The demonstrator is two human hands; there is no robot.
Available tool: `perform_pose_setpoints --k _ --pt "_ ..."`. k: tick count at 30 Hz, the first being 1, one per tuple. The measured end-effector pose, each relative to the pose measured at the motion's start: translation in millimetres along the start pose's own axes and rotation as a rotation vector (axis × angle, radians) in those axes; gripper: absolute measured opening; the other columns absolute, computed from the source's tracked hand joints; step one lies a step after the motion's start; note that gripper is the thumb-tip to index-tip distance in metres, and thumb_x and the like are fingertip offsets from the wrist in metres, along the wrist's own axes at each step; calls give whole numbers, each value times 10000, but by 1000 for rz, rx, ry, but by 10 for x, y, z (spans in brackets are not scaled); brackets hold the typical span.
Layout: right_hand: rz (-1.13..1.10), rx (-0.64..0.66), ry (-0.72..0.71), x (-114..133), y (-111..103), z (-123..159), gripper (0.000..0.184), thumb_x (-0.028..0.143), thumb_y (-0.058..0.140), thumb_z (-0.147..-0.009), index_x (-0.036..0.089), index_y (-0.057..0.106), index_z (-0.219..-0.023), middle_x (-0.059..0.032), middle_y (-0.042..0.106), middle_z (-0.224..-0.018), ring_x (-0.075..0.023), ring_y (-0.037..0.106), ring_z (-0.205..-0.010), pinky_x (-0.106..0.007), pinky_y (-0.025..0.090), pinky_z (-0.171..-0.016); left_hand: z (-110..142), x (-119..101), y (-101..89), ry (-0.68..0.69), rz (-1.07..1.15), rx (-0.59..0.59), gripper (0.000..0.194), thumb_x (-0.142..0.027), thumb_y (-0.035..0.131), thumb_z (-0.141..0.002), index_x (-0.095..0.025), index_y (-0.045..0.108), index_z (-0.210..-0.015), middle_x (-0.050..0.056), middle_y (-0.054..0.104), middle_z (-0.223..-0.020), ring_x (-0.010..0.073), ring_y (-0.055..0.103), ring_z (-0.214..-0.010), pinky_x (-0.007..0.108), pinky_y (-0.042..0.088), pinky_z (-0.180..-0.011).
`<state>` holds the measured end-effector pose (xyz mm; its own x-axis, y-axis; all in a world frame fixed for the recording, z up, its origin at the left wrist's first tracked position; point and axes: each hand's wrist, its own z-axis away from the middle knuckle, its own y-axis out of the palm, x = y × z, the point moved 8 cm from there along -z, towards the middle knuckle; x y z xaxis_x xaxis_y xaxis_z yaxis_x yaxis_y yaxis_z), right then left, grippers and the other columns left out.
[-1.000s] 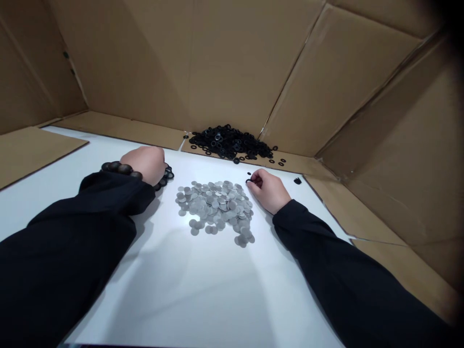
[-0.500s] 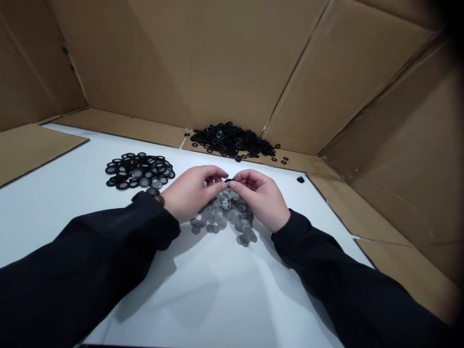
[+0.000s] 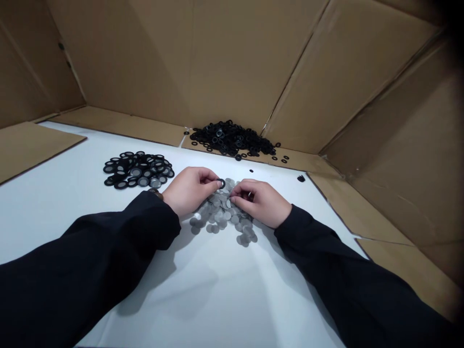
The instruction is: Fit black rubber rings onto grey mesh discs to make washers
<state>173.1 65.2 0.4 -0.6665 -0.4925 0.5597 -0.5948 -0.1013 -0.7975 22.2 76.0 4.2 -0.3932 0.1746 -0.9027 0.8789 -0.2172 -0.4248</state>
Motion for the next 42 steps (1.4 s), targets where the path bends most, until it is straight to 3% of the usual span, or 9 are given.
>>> perform_pose_setpoints --k 8,13,17,24,31,42 --pt "-265 -108 164 -78 -47 -2 154 303 629 -796 163 678 -836 -6 627 -679 -115 525 -574 -250 424 -541 12 48 4 -67 7 16 269 -432 709 -704 -171 718 -768 14 664 -662 130 534 -571 254 396 -535" --pt "-382 -120 168 -81 -36 -2 176 307 652 -777 159 681 -867 -22 651 -724 -123 556 -605 -252 448 -555 1 39 0 -32 -6 10 257 -420 711 -710 -174 730 -778 24 702 -723 147 587 -639 256 426 -584" --pt "-348 -105 141 -27 -35 -4 138 291 642 -783 161 673 -818 -13 635 -702 -112 531 -584 -245 433 -539 -3 40 -13 -29 -4 1 247 -402 737 -689 -171 726 -775 24 707 -735 148 596 -655 258 437 -605" --pt "-501 -240 156 30 -86 -6 152 291 690 -747 170 658 -834 -27 665 -756 -137 600 -669 -275 505 -631 -6 3 22 -12 -22 39 233 -388 737 -691 -179 729 -795 23 725 -778 166 616 -710 265 450 -648" --pt "-339 -321 110 149 -123 33 79 252 668 -764 185 660 -803 -13 660 -716 -133 583 -632 -265 486 -601 5 -85 67 26 -10 82 205 -364 658 -761 -166 698 -729 -4 662 -688 131 552 -627 239 405 -581" --pt "-209 -279 15 217 -86 12 101 249 594 -838 201 653 -903 -28 670 -848 -147 591 -723 -279 483 -657 21 -112 123 83 5 141 137 -292 591 -782 -162 635 -781 -13 589 -670 116 506 -621 229 392 -561"
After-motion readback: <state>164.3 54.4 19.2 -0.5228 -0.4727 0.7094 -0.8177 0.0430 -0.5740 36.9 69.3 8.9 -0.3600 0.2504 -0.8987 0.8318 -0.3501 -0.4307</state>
